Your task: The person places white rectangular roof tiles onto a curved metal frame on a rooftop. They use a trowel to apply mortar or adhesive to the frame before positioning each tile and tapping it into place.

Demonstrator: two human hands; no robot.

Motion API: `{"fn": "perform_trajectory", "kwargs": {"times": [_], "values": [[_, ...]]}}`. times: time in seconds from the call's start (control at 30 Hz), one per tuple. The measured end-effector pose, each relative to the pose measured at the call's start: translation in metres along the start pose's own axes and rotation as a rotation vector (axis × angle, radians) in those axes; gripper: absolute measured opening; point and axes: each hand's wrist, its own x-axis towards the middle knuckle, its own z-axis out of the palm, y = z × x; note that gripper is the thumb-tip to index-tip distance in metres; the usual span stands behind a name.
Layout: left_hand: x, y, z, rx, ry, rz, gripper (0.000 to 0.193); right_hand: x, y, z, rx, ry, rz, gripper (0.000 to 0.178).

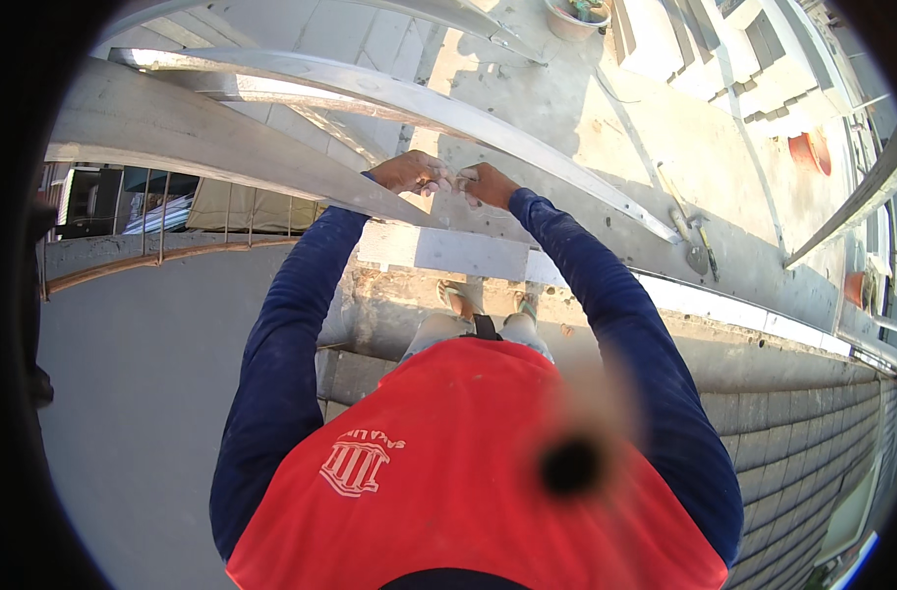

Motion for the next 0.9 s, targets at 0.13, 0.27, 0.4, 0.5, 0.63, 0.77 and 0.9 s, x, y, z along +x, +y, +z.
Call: {"fn": "perform_trajectory", "kwargs": {"times": [0.13,0.27,0.4,0.5,0.63,0.77,0.9], "values": [[0.009,-0.007,-0.003,0.069,0.046,-0.032,0.03,-0.015,0.021,-0.039,-0.018,0.011,0.112,0.023],[0.01,-0.011,-0.002,0.073,0.077,-0.037,0.031,-0.006,0.049,-0.055,-0.421,0.238,-0.112,0.024],[0.006,-0.013,0.005,0.008,0.213,0.017,0.033,-0.002,0.058,-0.053,-0.531,0.403,-0.228,0.023],[0.008,-0.012,0.005,0.067,0.204,-0.042,0.03,-0.012,0.047,-0.05,-0.612,0.483,-0.196,0.022],[0.014,-0.012,-0.002,0.239,0.12,0.014,0.024,-0.031,0.022,-0.049,-0.821,0.347,0.032,0.023],[0.018,-0.017,-0.005,0.406,0.11,0.202,0.024,-0.04,-0.002,-0.058,-0.833,-0.128,0.11,0.02],[0.02,-0.019,-0.003,0.446,0.168,0.033,0.026,-0.034,0.0,-0.067,0.006,-0.119,0.126,0.019]]}}
